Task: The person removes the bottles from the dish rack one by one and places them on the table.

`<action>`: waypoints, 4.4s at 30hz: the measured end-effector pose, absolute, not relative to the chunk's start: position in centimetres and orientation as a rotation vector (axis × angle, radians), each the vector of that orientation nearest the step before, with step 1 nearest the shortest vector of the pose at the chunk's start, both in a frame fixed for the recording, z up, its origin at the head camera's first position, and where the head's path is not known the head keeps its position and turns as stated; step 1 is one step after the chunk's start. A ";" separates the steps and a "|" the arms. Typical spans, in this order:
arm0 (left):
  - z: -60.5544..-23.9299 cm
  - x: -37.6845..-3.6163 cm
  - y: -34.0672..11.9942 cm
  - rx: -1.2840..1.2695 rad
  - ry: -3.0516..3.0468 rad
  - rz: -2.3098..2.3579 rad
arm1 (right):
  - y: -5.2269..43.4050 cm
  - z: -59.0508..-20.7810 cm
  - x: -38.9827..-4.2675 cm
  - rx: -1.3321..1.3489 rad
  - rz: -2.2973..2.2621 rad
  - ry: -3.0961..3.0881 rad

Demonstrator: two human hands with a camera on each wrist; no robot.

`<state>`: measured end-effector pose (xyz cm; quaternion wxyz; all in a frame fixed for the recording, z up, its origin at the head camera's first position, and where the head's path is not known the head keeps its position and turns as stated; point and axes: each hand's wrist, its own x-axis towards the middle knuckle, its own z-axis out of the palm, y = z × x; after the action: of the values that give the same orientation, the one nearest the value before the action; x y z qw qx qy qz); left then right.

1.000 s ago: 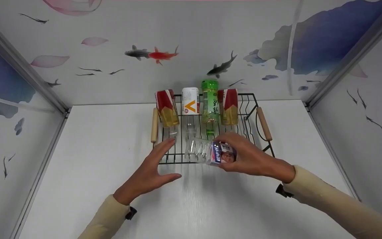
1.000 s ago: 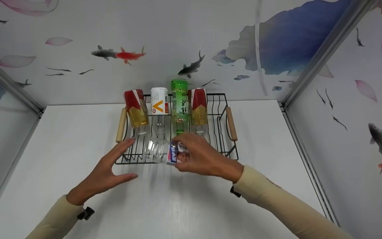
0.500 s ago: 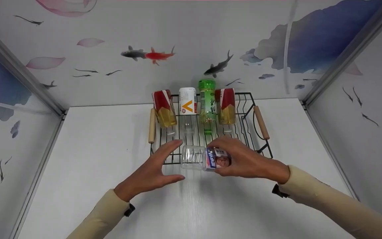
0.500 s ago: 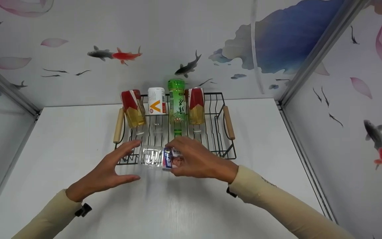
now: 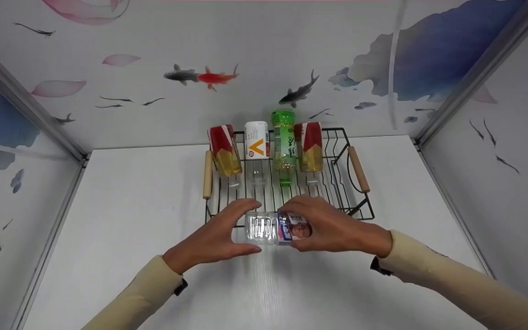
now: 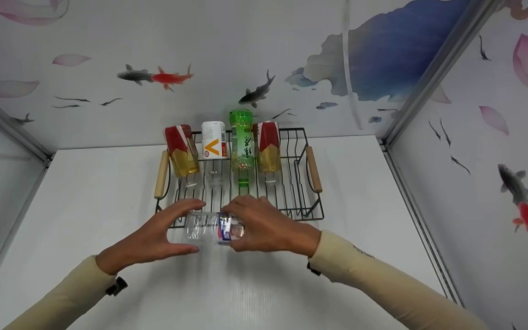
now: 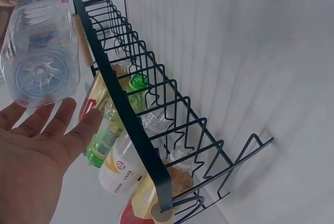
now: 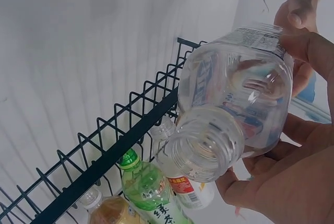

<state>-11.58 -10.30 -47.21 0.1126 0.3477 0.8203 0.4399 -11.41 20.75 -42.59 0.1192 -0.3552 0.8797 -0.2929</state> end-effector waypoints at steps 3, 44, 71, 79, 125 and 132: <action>-47.3 -11.6 -10.0 1.037 2.380 1.299 | 20.6 -42.4 -11.1 -1.036 -0.840 2.571; -46.3 -10.9 -7.0 1.213 2.530 0.864 | 19.9 -42.6 -10.1 -1.003 -0.789 2.577; -45.6 -10.6 -10.7 0.928 2.602 1.152 | 24.1 -40.8 -11.9 -0.889 -1.287 2.763; -46.3 -10.8 -12.0 0.881 2.624 1.290 | 25.9 -41.4 -13.3 -0.780 -1.383 2.765; -48.6 -14.0 -18.4 0.322 2.873 1.964 | 28.3 -43.6 -16.5 -0.522 -1.397 2.757; -49.4 -14.6 -19.0 0.222 2.784 2.038 | 28.2 -43.7 -16.8 -0.499 -1.364 2.776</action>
<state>-14.56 -19.05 -49.41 -0.1575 0.0634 0.7952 0.5821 -16.82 28.25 -43.68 0.0043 -0.1593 0.8861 -0.4352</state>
